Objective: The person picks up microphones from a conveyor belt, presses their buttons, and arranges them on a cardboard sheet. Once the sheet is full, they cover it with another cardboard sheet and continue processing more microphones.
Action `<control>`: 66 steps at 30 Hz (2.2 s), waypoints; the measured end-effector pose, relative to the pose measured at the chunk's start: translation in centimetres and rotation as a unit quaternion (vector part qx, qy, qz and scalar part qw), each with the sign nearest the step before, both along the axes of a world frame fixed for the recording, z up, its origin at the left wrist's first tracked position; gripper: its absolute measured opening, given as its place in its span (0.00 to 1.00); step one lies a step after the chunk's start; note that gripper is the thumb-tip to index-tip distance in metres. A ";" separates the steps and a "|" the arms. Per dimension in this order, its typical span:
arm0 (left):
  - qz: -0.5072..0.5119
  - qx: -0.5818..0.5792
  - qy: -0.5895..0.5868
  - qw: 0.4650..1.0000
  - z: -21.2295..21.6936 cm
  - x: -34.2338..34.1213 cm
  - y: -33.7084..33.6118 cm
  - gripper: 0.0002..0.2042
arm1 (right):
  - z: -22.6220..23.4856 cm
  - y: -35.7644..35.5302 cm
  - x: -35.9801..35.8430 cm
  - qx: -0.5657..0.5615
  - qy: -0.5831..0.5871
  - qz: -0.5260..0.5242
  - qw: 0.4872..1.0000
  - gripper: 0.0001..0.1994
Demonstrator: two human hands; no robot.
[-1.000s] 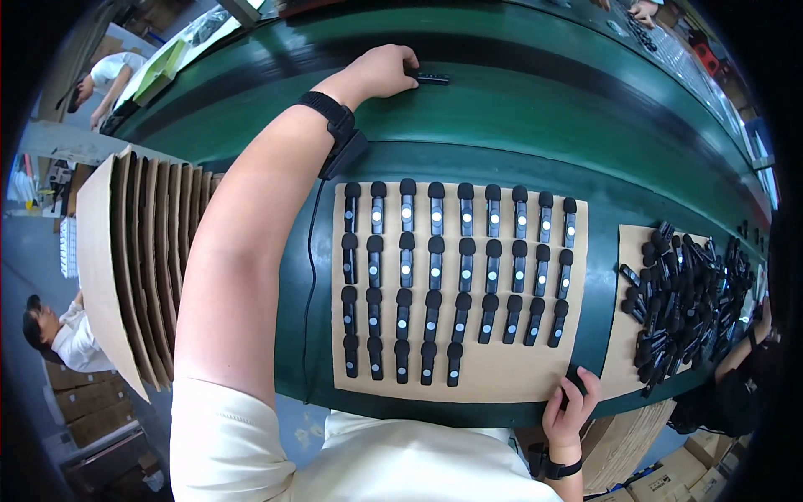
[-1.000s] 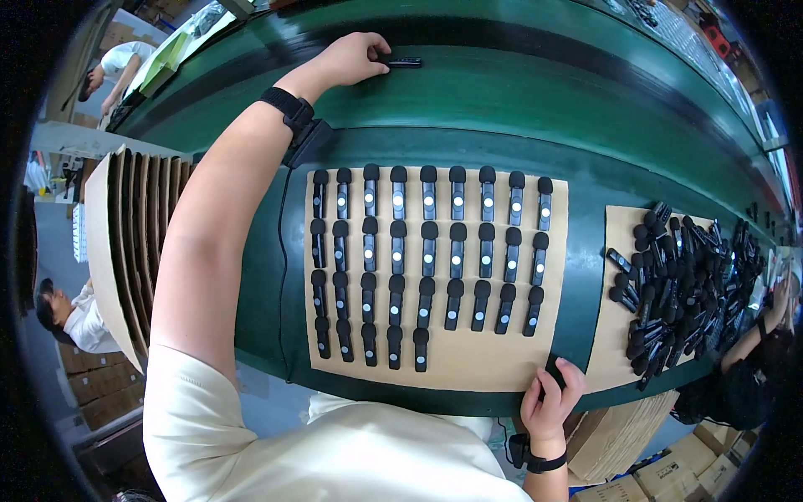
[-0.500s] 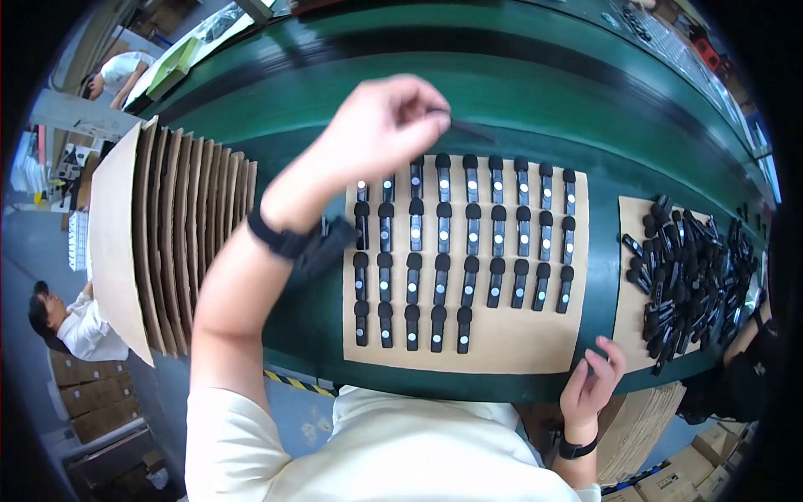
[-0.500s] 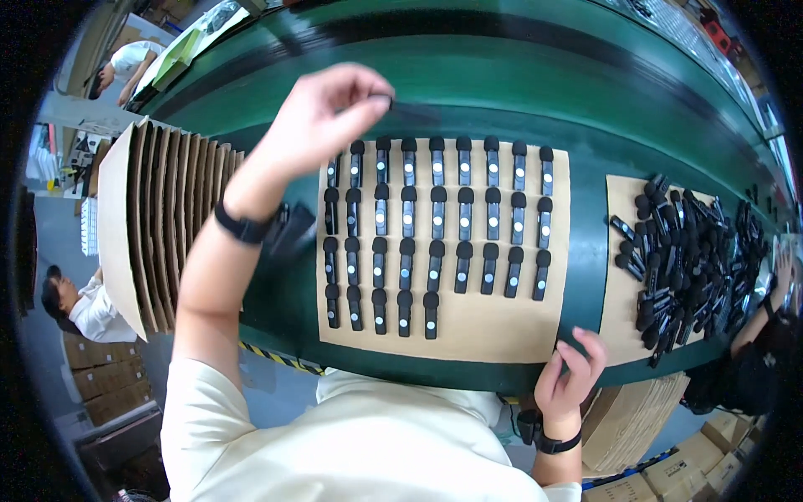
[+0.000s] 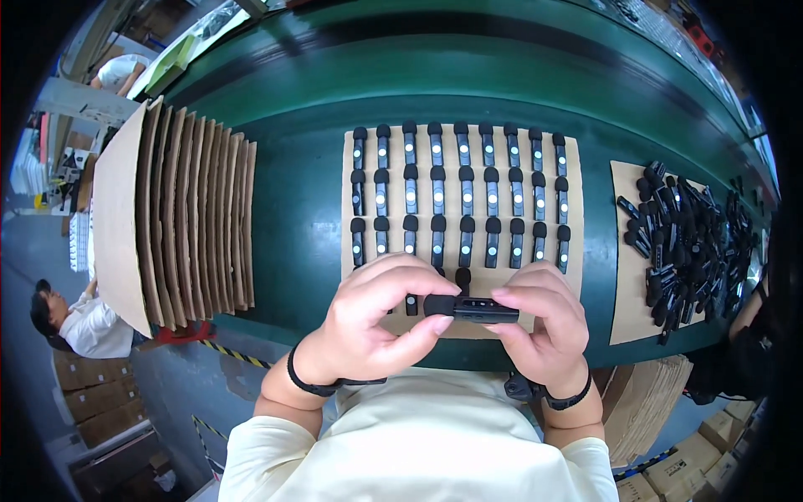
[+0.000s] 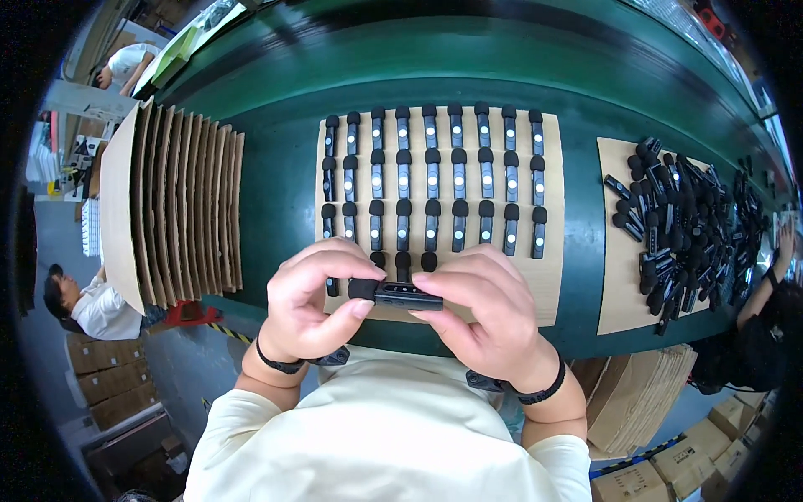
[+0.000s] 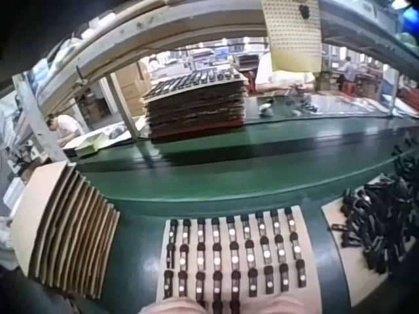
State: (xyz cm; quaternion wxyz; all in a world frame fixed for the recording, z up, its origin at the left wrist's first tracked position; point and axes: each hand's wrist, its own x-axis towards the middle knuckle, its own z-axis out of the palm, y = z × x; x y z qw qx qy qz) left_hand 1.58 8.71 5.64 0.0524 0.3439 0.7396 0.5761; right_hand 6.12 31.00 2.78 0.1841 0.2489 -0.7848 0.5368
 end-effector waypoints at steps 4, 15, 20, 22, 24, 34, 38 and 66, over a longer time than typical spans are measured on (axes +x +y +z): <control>0.020 0.004 0.039 0.999 -0.4 0.5 0.2 0.15 | -0.2 -0.7 0.1 -0.047 -0.010 0.007 0.999 0.18; -0.011 -0.016 0.110 0.994 -1.3 0.0 0.5 0.16 | -0.7 -0.9 0.0 -0.063 -0.032 0.026 0.997 0.15; 0.004 -0.011 0.156 0.988 -2.1 0.1 0.9 0.15 | -0.3 -0.9 -0.3 -0.048 -0.031 0.022 0.998 0.14; 0.014 -0.009 0.159 0.987 -2.4 0.2 1.0 0.14 | -0.4 -0.8 -0.5 -0.031 -0.019 0.020 0.999 0.13; 0.011 -0.006 0.153 0.988 -2.6 0.2 1.1 0.13 | -0.6 -0.7 -0.5 -0.023 -0.014 0.018 0.999 0.13; 0.009 -0.014 0.002 1.000 -2.3 0.5 0.3 0.14 | -0.9 -1.2 -0.2 0.016 0.016 -0.025 0.999 0.15; 0.002 -0.005 0.037 0.999 -2.6 0.2 0.0 0.14 | -1.1 -1.2 0.1 -0.027 -0.024 -0.021 0.999 0.17; -0.035 -0.006 0.041 0.999 -2.8 -0.1 0.2 0.16 | -1.9 -1.5 0.3 -0.036 -0.007 0.005 0.999 0.15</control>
